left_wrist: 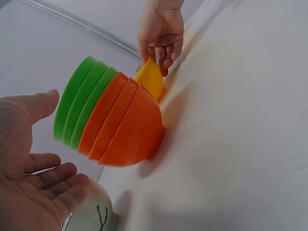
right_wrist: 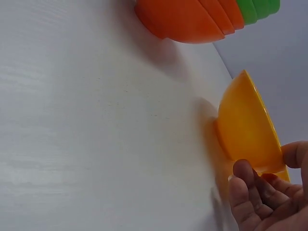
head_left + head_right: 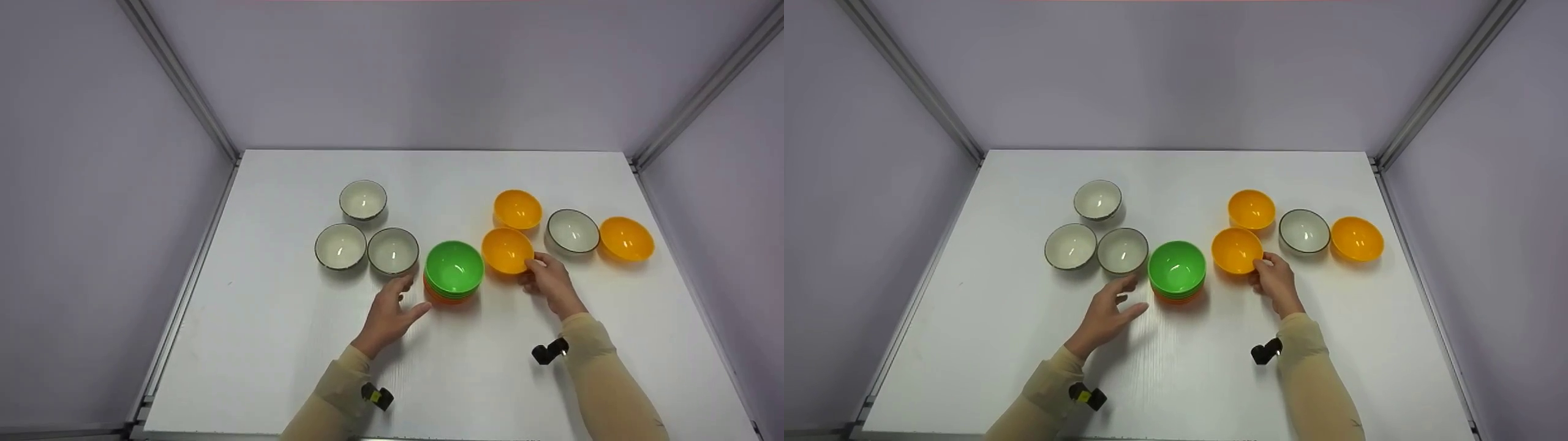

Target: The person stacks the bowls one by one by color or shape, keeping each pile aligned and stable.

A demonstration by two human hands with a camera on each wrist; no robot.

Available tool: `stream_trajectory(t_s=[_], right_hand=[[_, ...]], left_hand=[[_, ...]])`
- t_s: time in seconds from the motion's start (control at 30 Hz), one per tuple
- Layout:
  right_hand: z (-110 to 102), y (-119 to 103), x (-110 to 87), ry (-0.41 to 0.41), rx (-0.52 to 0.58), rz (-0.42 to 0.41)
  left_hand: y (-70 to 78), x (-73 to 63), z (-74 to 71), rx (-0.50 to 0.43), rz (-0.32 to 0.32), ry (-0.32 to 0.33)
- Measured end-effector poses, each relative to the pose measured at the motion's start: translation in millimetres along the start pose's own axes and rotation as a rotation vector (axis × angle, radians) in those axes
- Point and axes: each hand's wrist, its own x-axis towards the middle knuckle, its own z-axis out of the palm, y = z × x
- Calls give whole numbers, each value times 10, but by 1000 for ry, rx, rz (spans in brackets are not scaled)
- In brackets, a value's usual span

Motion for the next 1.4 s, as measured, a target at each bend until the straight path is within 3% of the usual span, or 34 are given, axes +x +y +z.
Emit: stream_trajectory(t_s=[0.2,0.43,0.7,0.93,1.4], right_hand=[[10,-64,-89,19,-22,-39],[24,-256,-279,71,-12,-183],[46,-489,-514,62,-9,-299],[82,-639,-681,29,-12,-404],[225,-762,-894,-46,1,-533]], left_hand=[[16,-5,-34,-11,18,6],[52,10,-68,-21,33,14],[87,30,-78,-6,20,20],[124,67,-81,-12,30,61],[270,151,-71,-55,155,164]])
